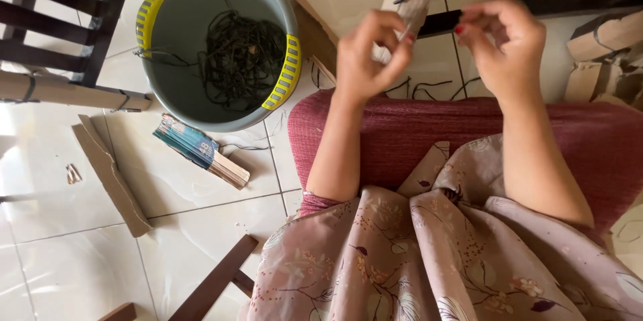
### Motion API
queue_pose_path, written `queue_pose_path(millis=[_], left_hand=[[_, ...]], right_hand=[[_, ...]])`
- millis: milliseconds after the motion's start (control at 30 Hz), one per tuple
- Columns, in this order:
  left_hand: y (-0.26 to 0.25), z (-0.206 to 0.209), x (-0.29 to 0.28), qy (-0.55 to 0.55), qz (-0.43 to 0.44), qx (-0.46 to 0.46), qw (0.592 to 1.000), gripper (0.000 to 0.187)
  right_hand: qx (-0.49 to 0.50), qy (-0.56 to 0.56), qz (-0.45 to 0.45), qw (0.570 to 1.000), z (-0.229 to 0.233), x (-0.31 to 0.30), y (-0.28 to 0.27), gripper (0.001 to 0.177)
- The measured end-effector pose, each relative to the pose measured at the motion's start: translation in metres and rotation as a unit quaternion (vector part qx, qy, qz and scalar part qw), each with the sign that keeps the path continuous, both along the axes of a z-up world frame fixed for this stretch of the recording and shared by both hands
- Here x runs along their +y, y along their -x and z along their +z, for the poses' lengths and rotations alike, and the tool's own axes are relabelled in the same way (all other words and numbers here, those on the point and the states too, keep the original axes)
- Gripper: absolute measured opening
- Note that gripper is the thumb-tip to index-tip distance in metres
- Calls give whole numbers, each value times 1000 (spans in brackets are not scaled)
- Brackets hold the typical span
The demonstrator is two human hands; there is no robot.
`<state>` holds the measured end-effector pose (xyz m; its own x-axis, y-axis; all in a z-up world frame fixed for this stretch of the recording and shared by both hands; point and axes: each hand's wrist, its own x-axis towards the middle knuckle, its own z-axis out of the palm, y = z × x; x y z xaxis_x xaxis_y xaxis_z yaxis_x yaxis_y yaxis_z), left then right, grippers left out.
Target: Wrapping a chair leg with protective paper and securing it with string
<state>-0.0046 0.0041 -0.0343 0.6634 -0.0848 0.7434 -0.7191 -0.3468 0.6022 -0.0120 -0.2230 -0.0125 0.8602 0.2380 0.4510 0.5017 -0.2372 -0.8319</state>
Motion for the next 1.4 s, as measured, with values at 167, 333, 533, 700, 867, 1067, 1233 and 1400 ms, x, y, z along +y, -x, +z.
queue_pose_path(millis=[167, 333, 533, 700, 867, 1067, 1233, 1400], left_hand=[[13, -6, -55, -106, -161, 63, 979, 16], [29, -38, -138, -189, -246, 142, 940, 26], [50, -78, -222, -118, -370, 281, 878, 22], [51, -96, -249, -87, -377, 301, 872, 24], [48, -103, -281, -67, -345, 342, 871, 26], [48, -111, -294, -79, -292, 382, 874, 21], [47, -117, -291, -70, -264, 416, 868, 19], [47, -126, -291, -65, -258, 414, 871, 18]], right_hand=[[114, 126, -50, 984, -47, -78, 32, 13], [249, 181, -159, 938, -74, -153, 62, 10], [467, 248, -244, 813, -31, -196, 68, 24], [426, 249, -336, 802, -86, -264, 86, 29], [453, 239, -332, 792, -64, -261, 81, 28], [509, 253, -192, 800, -74, -246, 59, 24], [486, 280, -184, 808, -90, -246, 52, 34], [544, 242, -203, 778, -93, -244, 34, 39]])
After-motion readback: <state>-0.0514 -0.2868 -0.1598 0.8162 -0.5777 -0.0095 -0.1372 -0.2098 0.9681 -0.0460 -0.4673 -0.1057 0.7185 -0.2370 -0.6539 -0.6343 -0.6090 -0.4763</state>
